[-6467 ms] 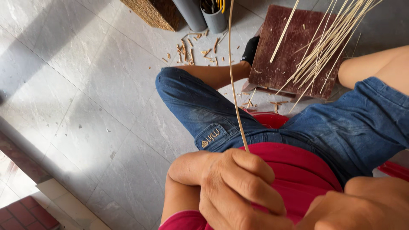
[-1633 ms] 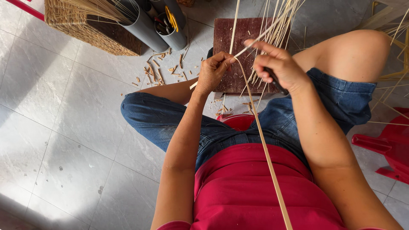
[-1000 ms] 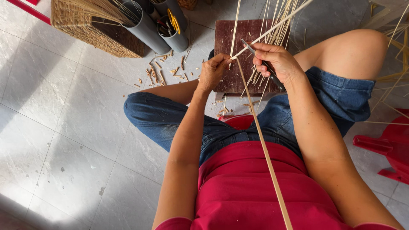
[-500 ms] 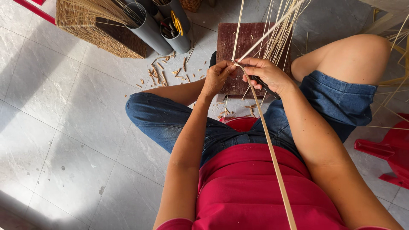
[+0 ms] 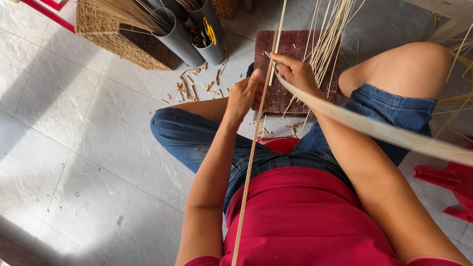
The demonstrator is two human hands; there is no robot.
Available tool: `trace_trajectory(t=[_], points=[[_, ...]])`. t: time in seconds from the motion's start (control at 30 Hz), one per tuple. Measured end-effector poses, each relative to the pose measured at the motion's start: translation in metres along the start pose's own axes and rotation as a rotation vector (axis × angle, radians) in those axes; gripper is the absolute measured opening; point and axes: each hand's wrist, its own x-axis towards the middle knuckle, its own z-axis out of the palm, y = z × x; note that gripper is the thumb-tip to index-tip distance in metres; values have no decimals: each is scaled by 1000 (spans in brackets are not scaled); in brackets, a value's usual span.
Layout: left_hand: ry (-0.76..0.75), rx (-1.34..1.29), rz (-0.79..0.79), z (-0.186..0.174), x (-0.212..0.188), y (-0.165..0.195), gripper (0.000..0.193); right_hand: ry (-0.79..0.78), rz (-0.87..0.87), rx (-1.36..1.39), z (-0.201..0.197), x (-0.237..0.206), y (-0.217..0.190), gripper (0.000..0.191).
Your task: The person sits cross-legged and uses a small knife to sharpen the ends of thin bamboo sticks. They hold each stick with the left hand and shave the tip with the right hand, then place the finished stick into a bundle on a wooden block.
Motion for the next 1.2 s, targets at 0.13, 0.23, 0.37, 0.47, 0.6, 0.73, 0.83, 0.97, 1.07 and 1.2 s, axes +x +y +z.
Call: trace_trajectory(t=[0.13,0.23,0.37,0.47,0.6,0.73,0.83,0.97,1.07,1.2], points=[[-49,-61,-56,15,21,2,60,117,-271,-350,0,1,-5,35],[-91,-180,-35,21,26,0,44,119,-247,-464,0,-2,-9,42],[16,-56,25,24,17,-6,31,92,-189,-362,-2,-1,-8,56],[90,87,146,24,-1,-4,29,17,-127,-275,-6,1,-6,62],[129,185,308,20,-23,6,27,15,-136,-184,-11,9,-1,62],[49,142,313,19,-55,11,24,91,-96,-224,-29,26,18,59],[-14,75,261,15,-77,13,23,123,-35,-258,-48,34,34,54],[-74,84,112,-16,-109,8,24,385,154,-25,-90,45,48,31],[6,-23,-10,-34,-99,-2,28,327,236,127,-103,48,43,21],[4,-245,62,-28,-57,-15,29,110,239,286,-54,26,27,28]])
